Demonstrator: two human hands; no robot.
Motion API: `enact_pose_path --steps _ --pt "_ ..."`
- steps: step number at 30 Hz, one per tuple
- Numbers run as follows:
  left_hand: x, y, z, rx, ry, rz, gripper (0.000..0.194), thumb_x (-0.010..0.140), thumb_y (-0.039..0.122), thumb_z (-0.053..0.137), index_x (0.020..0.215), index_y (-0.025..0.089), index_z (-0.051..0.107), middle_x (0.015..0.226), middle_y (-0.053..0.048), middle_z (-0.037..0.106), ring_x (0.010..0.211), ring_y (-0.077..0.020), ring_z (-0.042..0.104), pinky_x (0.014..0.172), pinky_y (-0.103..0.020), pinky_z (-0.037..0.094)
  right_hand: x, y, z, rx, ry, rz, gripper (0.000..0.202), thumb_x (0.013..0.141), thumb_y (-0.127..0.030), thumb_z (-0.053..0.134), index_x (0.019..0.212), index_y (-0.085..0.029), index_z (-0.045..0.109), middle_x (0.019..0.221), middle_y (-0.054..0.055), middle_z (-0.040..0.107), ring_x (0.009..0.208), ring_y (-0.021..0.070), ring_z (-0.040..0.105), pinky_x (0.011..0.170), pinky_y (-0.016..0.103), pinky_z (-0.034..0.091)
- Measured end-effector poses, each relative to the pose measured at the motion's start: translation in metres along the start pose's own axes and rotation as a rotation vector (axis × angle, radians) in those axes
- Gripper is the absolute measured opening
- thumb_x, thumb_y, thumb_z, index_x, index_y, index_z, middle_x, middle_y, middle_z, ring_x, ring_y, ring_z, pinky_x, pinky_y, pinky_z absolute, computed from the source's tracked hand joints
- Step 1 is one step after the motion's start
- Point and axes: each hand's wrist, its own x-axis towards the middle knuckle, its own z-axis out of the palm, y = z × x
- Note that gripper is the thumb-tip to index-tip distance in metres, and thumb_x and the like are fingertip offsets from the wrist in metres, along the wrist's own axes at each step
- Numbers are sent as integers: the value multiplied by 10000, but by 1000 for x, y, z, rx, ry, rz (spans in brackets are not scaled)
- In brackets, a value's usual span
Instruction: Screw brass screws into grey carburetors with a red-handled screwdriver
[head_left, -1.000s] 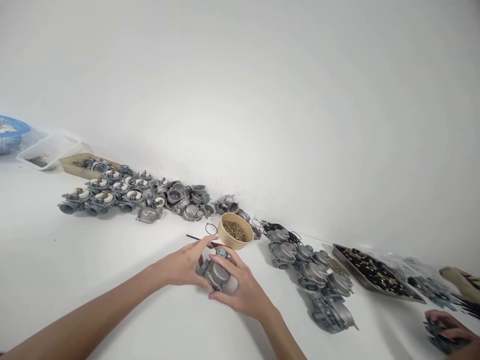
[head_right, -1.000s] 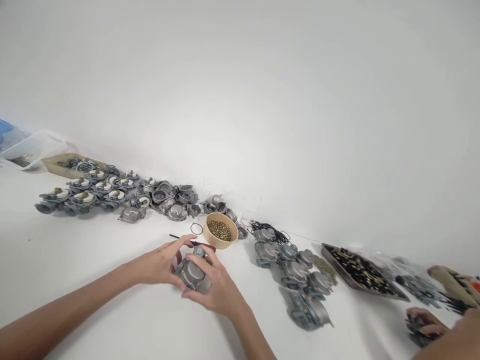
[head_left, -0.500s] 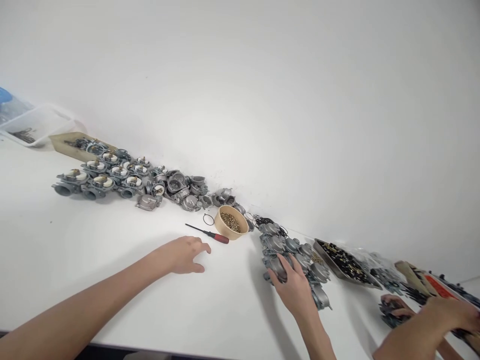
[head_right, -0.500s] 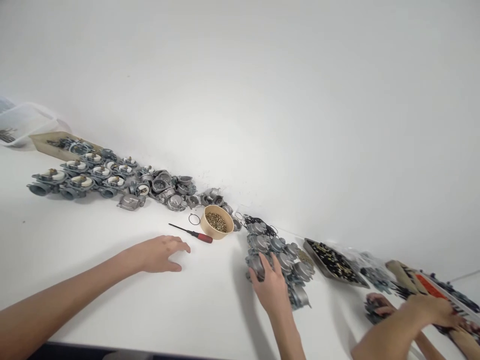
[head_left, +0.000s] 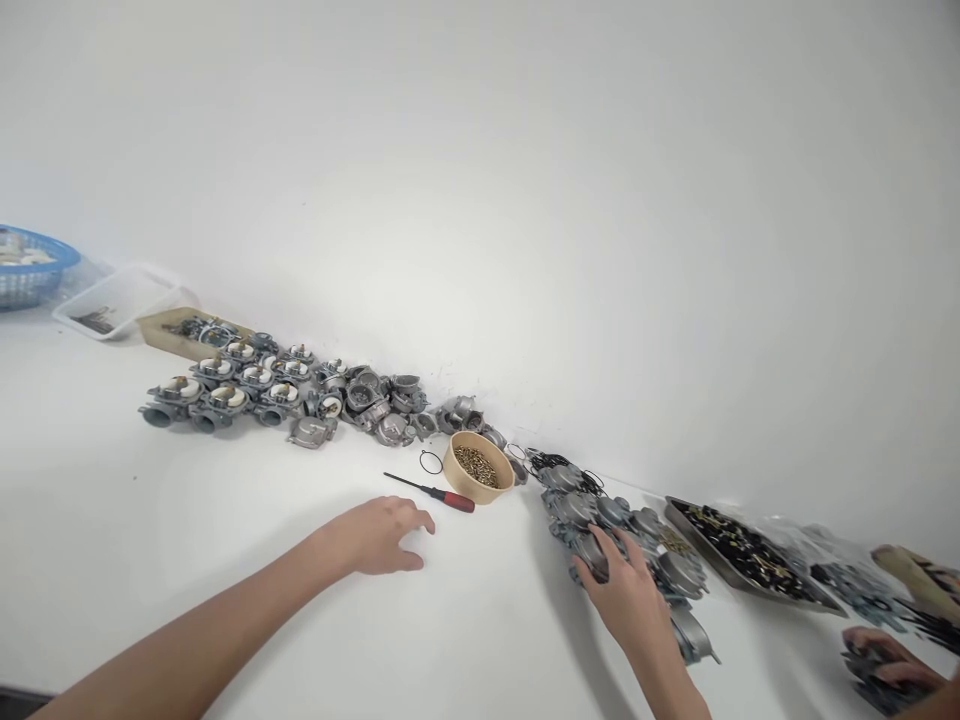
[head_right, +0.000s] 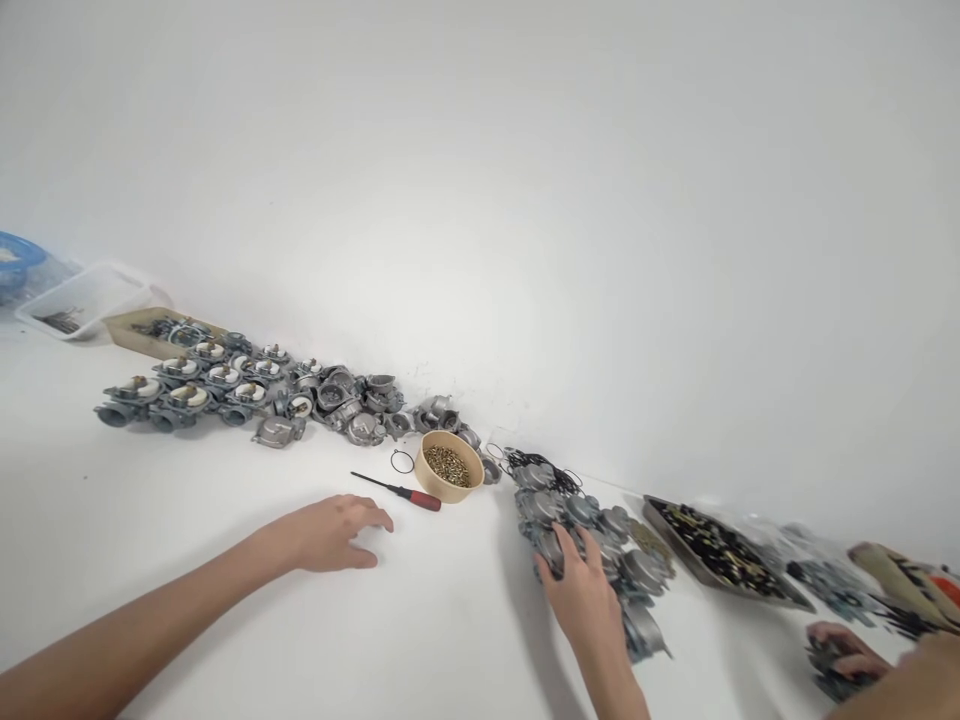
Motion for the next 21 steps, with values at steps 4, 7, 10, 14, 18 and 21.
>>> enact_pose_path --steps 4,7,10,14,18,21 --pt "1 2 3 25 18 -3 453 883 401 697 1328 327 658 1318 -60 709 1218 -314 656 957 -423 560 -8 -7 -5 -30 10 54 632 985 -588 298 1498 -300 526 1627 130 392 878 304 728 695 500 609" --pt "3 2 -2 65 83 -5 434 835 409 750 1263 364 698 1252 -11 748 1159 -286 693 936 -382 575 -24 -11 -13 -75 95 62 688 973 -649 316 1562 -319 449 1645 152 359 1021 372 724 692 509 608" --pt "-2 -6 -31 131 285 -82 359 873 384 715 1230 350 711 1300 -4 736 1220 -283 661 1065 -413 516 -40 -17 -25 -105 142 -55 706 962 -656 375 1576 -314 437 1687 158 280 1108 430 700 679 522 620" --pt "-38 -37 -98 223 718 -411 489 1050 422 379 1457 210 549 1480 -169 585 1387 -408 490 1099 -630 427 -37 -53 -35 -6 60 -542 626 962 -555 521 1562 -396 437 1695 83 304 1206 379 679 764 448 655" --pt "-93 -82 -138 389 971 -843 625 971 667 457 1403 239 603 1464 -164 568 1340 -492 496 1018 -628 466 -6 -116 -21 65 48 -925 436 961 -316 609 1396 -313 619 1522 131 553 1255 338 649 962 465 595" --pt "-119 -116 -134 347 888 -893 709 932 748 465 1431 259 584 1520 -171 510 1385 -508 456 1035 -651 430 13 -153 8 129 76 -1018 412 937 -297 661 1347 -278 636 1481 144 587 1264 353 633 1002 497 547"
